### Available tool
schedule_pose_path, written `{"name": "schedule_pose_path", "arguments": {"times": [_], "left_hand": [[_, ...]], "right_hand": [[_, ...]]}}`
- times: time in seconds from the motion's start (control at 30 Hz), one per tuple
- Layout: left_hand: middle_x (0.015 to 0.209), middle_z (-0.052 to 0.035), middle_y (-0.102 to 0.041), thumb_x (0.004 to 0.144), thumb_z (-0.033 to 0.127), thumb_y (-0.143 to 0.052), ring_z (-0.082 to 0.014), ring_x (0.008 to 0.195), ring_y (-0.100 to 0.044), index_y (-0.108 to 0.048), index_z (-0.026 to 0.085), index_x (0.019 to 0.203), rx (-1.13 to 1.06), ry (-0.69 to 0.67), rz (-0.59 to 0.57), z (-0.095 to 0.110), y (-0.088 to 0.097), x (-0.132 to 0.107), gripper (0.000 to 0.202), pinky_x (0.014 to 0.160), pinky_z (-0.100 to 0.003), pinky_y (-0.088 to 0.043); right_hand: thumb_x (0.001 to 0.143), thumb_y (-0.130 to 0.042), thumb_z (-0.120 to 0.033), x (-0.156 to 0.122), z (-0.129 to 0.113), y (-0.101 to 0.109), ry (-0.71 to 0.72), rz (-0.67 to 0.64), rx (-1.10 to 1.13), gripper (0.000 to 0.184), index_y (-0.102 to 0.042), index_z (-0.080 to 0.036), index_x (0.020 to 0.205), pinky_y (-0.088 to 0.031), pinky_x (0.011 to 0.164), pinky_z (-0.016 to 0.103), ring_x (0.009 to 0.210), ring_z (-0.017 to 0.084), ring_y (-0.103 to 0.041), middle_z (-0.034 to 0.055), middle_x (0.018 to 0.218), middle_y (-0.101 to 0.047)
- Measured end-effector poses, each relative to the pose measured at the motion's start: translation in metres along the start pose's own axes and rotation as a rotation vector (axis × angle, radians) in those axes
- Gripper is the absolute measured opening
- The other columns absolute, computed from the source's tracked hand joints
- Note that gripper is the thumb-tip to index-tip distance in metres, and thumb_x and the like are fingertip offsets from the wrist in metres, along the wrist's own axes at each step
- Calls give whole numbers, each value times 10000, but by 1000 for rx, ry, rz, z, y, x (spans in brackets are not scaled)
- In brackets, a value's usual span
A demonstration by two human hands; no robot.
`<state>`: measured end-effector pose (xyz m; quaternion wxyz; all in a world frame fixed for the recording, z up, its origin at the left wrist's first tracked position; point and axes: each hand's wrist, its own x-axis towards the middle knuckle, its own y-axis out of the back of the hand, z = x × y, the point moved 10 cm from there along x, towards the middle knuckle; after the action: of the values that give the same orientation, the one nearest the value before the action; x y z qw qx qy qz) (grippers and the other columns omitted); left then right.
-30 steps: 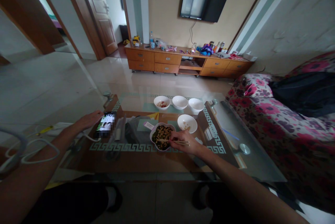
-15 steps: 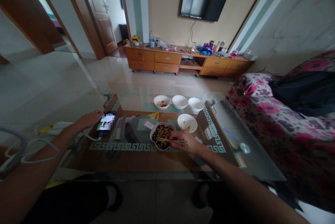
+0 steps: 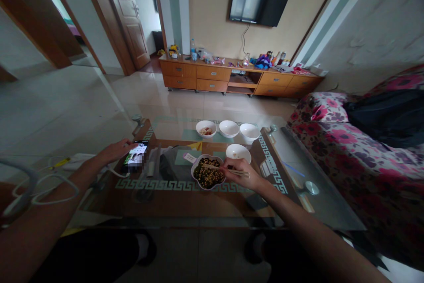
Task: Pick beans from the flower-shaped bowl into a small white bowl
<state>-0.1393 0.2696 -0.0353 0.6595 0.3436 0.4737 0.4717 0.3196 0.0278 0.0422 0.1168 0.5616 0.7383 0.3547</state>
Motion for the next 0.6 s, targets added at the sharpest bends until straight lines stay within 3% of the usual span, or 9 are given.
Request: {"name": "schedule_pose_path", "arguments": {"times": [0.2,0.3,0.43,0.6], "left_hand": [[1091,-116,-733,972,682,-413,-299,1002,-673,-617,169,1162,21,34,-26,2,0,-4,584,834,-352,-480],[1083,-126,-745,974,680,-416,-299,974,-677,-611,165,1169,29,48,-33,3,0,-4,584,819,-356,-482],[1031,-104,-750,966,662,-436,-293,943,-682,-622,175,1138,36,35,-10,7,3,-5,549,815,-347,-488],[931,-69,-723,947,680,-437,-282,884,-676,-616,194,1050,60,2,4,5,3,-1,528,796,-341,-495]], "right_hand": [[1033,-638,-535,-23,25,85,-93,279,-40,334,-686,-227,912,-534,674,310,754,213,-703,62,888,-781],[998,-677,-573,-38,40,117,-144,370,-67,356,-675,-235,887,-522,631,308,700,210,-691,59,853,-778],[986,-686,-598,-43,49,131,-183,380,-119,392,-676,-234,843,-481,575,297,623,192,-642,34,754,-739],[985,-691,-596,-41,42,129,-166,381,-74,389,-684,-235,841,-507,607,309,678,206,-663,43,791,-751]]}}
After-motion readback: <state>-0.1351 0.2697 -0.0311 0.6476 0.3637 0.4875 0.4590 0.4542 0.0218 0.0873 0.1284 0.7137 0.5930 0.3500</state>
